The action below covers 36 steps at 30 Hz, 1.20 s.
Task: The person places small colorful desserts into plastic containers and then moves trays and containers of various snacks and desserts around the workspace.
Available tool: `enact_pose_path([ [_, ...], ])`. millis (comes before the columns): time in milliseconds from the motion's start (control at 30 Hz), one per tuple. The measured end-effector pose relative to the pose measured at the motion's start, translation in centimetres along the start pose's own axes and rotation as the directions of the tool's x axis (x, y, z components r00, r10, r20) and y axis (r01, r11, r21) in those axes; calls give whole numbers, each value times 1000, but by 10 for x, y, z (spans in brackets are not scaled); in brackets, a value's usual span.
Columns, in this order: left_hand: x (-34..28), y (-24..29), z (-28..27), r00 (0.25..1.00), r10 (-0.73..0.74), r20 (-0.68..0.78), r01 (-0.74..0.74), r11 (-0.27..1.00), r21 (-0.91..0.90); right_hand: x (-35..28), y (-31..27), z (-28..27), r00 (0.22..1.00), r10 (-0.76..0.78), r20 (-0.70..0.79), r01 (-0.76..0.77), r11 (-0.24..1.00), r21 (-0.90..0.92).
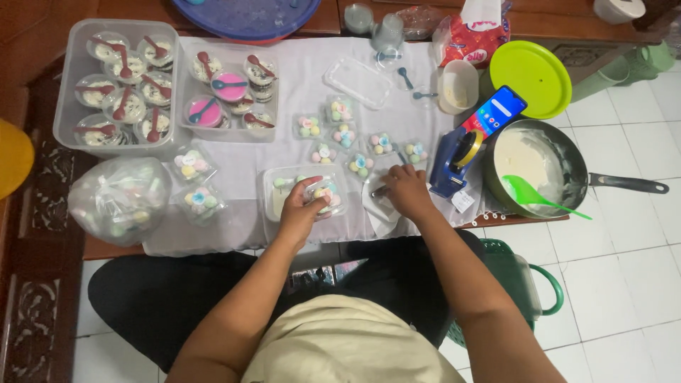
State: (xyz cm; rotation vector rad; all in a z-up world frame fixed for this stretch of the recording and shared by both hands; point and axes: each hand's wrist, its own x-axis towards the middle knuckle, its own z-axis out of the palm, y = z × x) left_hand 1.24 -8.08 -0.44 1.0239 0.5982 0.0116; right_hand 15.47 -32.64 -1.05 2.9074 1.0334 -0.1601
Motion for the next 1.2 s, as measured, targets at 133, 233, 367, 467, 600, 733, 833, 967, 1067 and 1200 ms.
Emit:
enact_pose_path([
  [133, -3, 6, -3, 1000, -6, -16, 6, 1000, -6, 15, 3, 10, 986, -164, 34, 166, 979, -115],
  [233, 2, 2, -10, 1000, 0, -27, -1, 999, -37, 15, 2, 3, 985, -173, 28, 175, 978, -111],
  [367, 3, -1, -12, 999, -3, -38, 0, 998, -70, 18, 10, 2, 986, -84, 146, 90, 995, -34],
  [467, 5, -4, -11, 999, -6, -37, 3, 997, -74, 16, 11, 4, 981, -150, 126, 162, 983, -89],
  [600, 5, -7, -10, 999, -18, -34, 15, 997, -78, 15, 11, 4, 976, -188, 108, 196, 978, -72],
  [733, 6, -10, -11, 999, -20, -36, 17, 997, -72, 16, 23, -1, 986, -128, 105, 112, 983, 147],
  [833, 8, -11, -11, 999, -22, -35, 20, 998, -61, 23, 53, 27, 991, -27, -129, 86, 876, 475],
  [967, 6, -8, -4, 999, -19, -27, 17, 997, -69, 17, 50, 4, 976, 213, -37, -85, 535, 841],
  [1067, 1, 4, 4, 1000, 11, -3, -11, 1000, 8, 15, 31, -19, 861, 483, 159, -68, -201, 977],
  [1200, 16, -7, 0, 990, 144, -10, -136, 955, 263, 0, -26, -53, 857, 360, 369, -141, -525, 840],
])
